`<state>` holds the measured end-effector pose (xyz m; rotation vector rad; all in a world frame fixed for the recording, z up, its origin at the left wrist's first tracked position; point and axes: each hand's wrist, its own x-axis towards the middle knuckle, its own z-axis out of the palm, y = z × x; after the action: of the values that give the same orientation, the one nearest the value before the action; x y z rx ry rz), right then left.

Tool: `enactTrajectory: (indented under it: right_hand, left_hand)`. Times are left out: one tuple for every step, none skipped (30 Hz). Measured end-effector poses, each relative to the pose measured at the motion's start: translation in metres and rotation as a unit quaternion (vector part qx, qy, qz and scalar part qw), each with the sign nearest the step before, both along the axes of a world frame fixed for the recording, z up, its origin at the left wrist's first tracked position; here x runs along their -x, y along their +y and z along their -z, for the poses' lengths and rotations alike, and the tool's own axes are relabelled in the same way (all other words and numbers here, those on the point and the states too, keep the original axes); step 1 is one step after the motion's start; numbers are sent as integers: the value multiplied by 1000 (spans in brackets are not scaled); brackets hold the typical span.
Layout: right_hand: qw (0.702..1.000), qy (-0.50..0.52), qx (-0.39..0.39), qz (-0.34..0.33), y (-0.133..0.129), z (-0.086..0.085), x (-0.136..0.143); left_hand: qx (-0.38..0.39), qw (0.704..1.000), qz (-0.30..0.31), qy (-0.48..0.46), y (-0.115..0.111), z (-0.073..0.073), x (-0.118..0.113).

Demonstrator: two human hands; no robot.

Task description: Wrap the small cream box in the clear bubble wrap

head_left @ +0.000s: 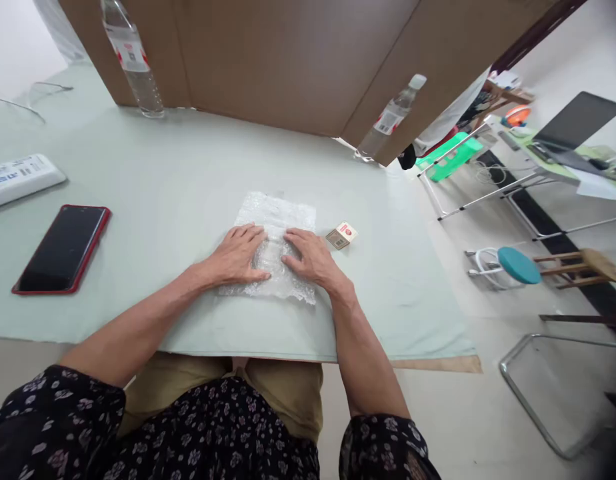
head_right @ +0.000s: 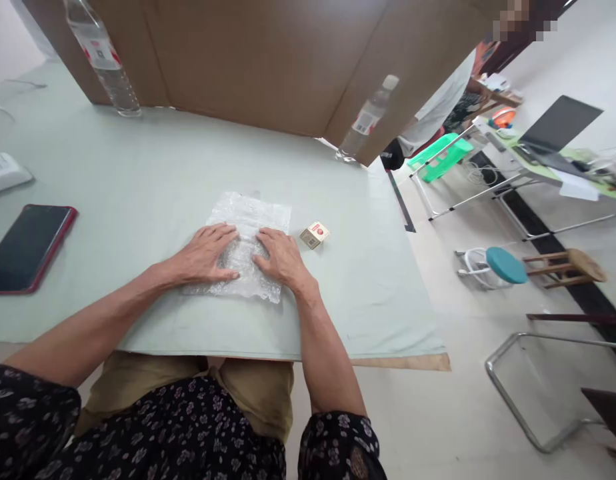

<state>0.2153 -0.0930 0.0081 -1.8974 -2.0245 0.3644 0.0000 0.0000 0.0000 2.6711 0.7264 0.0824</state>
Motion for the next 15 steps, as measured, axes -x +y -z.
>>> enactTrajectory:
  right_hand:
    - [1000, -2, 3, 4, 0, 2, -2]
    - [1000, 0, 2, 8, 0, 3, -5]
    - [1000, 4, 0, 11, -1, 4, -9]
    - [1000, 9, -3, 17, -1, 4, -12]
    - [1000, 13, -7, 24, -1, 3, -16]
    - [999, 19, -13, 35, -1, 2, -19]
    - [998, 27, -20, 49, -1, 1, -21]
    - [997, 39, -28, 63, -1, -1, -23]
    - [995, 55, -38, 79, -2, -3, -24]
    - [992, 77, -49, 92, -2, -6, -24]
    - [988, 103, -56, 99, -3, -10, -24]
    - [985, 133, -53, 95, -5, -13, -23]
    - [983, 163, -30, 78, -7, -18, -22]
    - [981, 187, 14, 49, -9, -22, -20]
    - [978, 198, 69, 15, -11, -26, -18]
  left_hand:
    - [-1, 1000, -3, 6, 0, 0, 0]
    - [-1, 1000, -5, 12, 0, 1, 0]
    - [0, 1000, -7, 16, 0, 1, 0]
    - [1, 1000, -8, 21, 0, 0, 1]
    - [2, 1000, -8, 24, 0, -1, 1]
    - [4, 1000, -8, 27, 0, -2, 1]
    - [5, 1000, -8, 30, 0, -3, 1]
    - [7, 999, -7, 33, -1, -5, 1]
    - [9, 999, -6, 36, -1, -6, 1]
    - [10, 999, -6, 38, -1, -7, 0]
    - [11, 999, -6, 39, -1, -8, 0]
    - [12, 999, -7, 38, -1, -9, 0]
    - [13, 999, -7, 37, -1, -9, 0]
    - [13, 999, -8, 34, -1, -8, 0]
    - [13, 999, -9, 29, -1, -7, 0]
